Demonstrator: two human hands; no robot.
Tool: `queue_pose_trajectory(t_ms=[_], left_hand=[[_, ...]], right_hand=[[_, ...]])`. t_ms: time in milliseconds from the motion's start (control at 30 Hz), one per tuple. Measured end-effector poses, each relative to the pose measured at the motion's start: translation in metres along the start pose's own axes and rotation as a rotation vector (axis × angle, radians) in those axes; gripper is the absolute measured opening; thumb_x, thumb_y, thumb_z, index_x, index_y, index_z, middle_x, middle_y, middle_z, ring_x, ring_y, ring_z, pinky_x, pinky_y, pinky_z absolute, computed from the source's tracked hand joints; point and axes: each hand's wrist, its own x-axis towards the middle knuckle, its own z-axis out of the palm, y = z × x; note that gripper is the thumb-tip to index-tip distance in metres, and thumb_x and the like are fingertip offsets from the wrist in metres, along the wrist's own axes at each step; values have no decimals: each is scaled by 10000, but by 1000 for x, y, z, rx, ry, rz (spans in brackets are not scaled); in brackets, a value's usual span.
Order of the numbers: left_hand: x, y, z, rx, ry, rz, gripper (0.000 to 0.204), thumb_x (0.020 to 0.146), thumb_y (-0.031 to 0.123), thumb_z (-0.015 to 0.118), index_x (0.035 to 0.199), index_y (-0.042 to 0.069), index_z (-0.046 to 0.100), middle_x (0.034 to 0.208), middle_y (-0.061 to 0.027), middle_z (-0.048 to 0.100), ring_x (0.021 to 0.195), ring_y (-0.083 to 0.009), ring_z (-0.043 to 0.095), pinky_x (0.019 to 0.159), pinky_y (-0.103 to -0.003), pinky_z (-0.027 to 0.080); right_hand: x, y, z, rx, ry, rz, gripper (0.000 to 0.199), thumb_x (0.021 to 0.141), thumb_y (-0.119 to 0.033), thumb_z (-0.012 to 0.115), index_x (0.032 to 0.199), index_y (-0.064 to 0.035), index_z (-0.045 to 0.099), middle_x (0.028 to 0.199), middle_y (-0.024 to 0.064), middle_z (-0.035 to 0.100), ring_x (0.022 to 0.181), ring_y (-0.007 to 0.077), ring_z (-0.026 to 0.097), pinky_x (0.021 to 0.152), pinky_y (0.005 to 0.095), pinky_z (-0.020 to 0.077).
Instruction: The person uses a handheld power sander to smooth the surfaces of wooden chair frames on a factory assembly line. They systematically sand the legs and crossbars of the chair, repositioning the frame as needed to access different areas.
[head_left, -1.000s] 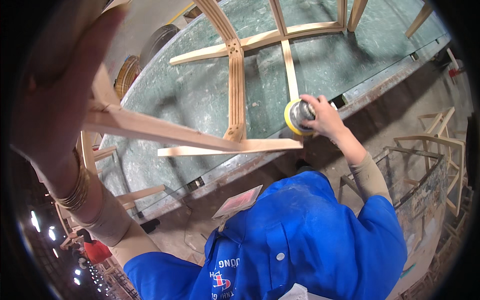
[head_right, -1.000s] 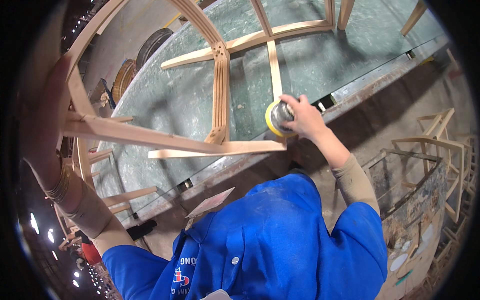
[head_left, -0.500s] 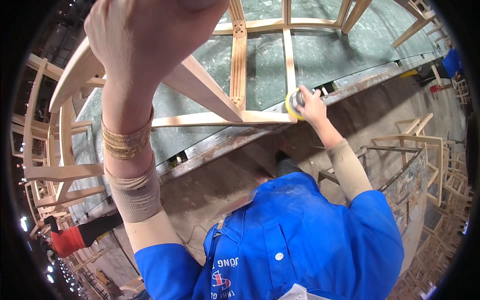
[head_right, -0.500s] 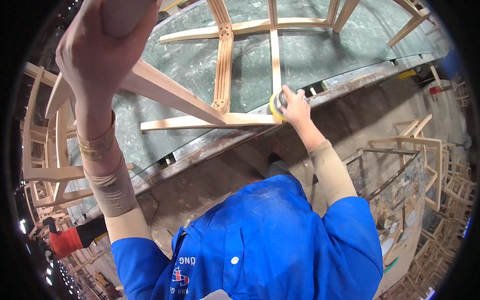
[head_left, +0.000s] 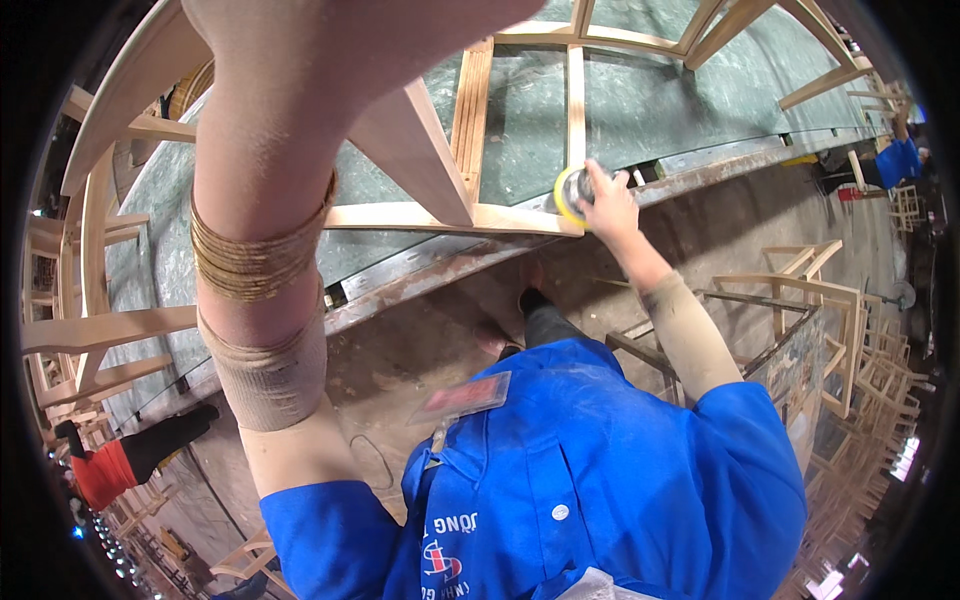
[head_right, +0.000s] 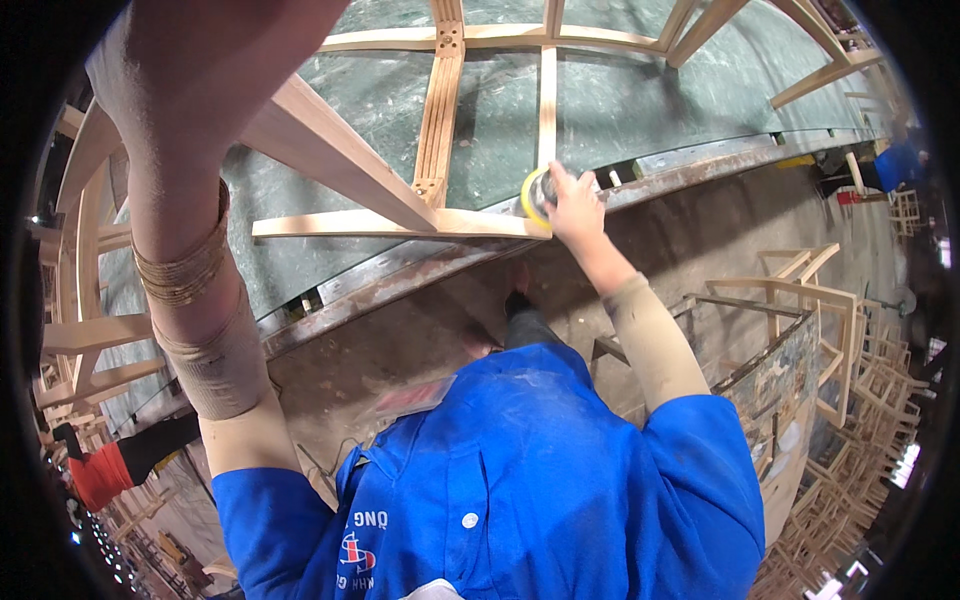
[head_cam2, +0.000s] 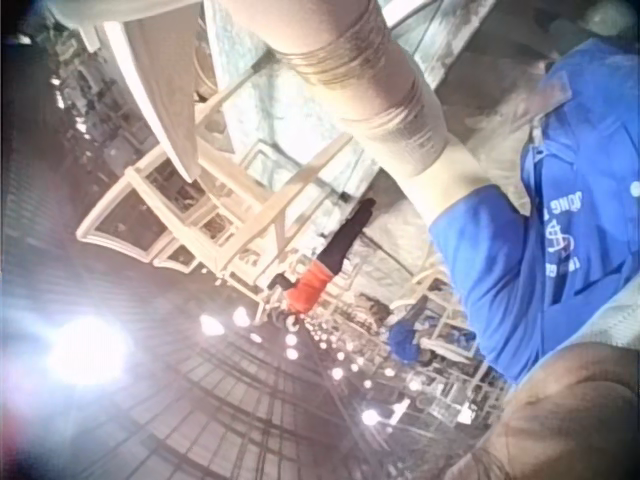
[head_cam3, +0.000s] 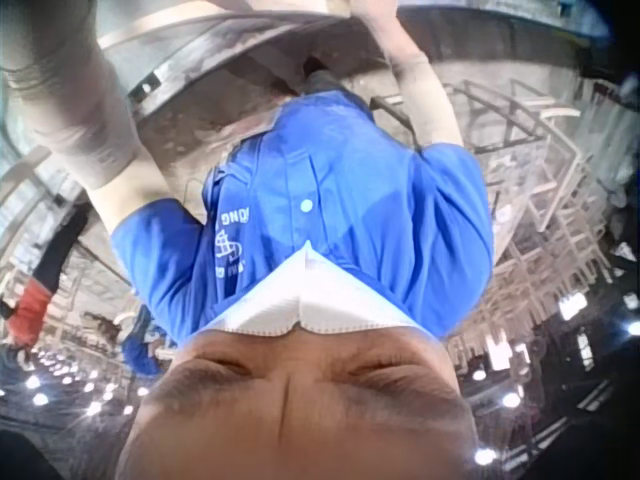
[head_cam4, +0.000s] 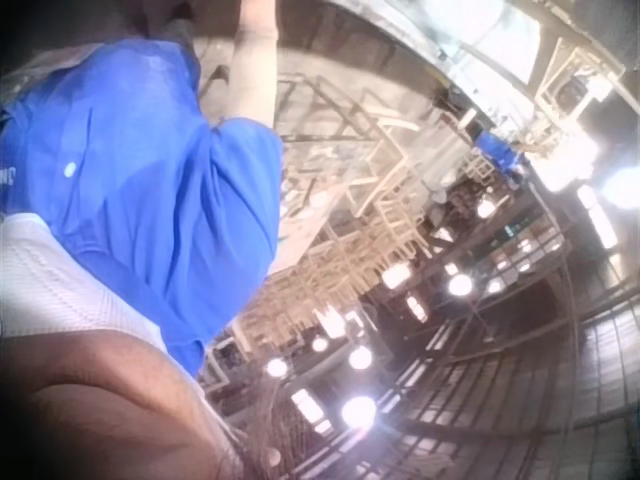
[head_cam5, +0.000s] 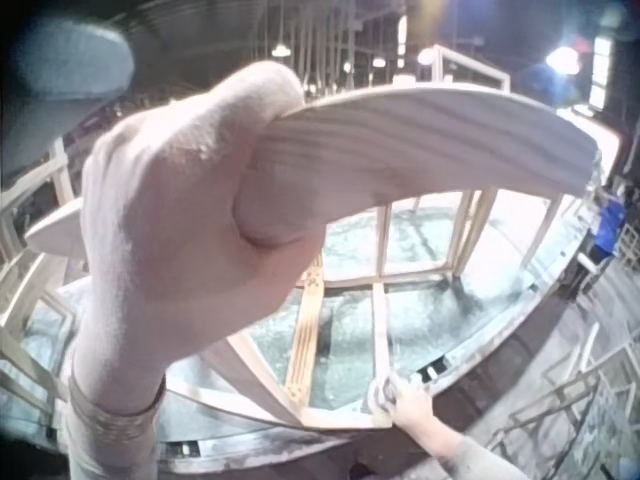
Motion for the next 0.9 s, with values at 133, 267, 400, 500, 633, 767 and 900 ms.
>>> queue_pose_trajectory(t_ms=[133,267,400,500,633,767,900], left_hand=[[-7,3,1,-24,-3,-19,369,638,106,737,964,61,569,758,-92,606,634,-251,613,591,-327,490],[-7,-1,4,-26,-5,-20,372,638,105,739,966,60,568,763,-92,606,639,-250,613,595,-327,490],[-10,-2,2,-26,-6,-34,375,638,105,740,968,59,568,767,-93,606,643,-249,612,599,-327,490],[-10,-1,3,-32,-3,-41,378,638,104,741,970,58,567,770,-93,606,646,-248,611,602,-326,490],[-11,-2,1,-25,-13,-44,381,639,103,743,973,57,567,775,-93,606,651,-248,611,606,-326,490],[-11,-2,2,-32,-9,-48,384,639,102,745,975,55,566,779,-93,606,656,-247,610,610,-326,490],[-10,-1,2,-29,-8,-52,387,639,102,746,978,54,566,783,-94,606,660,-246,609,613,-325,490]], right_hand=[[3,-5,5,-12,16,-14,720,741,-175,748,1376,-235,415,1094,199,464,915,396,593,801,465,506],[5,-5,8,-28,9,22,722,731,-198,759,1370,-253,428,1068,210,444,913,405,593,777,472,508],[-3,-6,12,8,36,-16,719,736,-198,754,1371,-248,420,1049,219,448,906,415,583,759,477,506],[8,-2,9,-19,49,15,710,741,-193,749,1366,-241,415,1054,220,455,920,415,575,763,478,501],[1,3,10,-15,53,-44,710,741,-192,748,1358,-244,402,1081,226,450,897,410,584,764,472,500],[7,12,7,-41,44,25,737,726,-224,770,1365,-251,403,1065,202,443,907,423,596,781,484,501],[4,20,6,-24,51,2,735,720,-230,772,1361,-258,414,1086,206,446,892,420,600,760,485,508]])
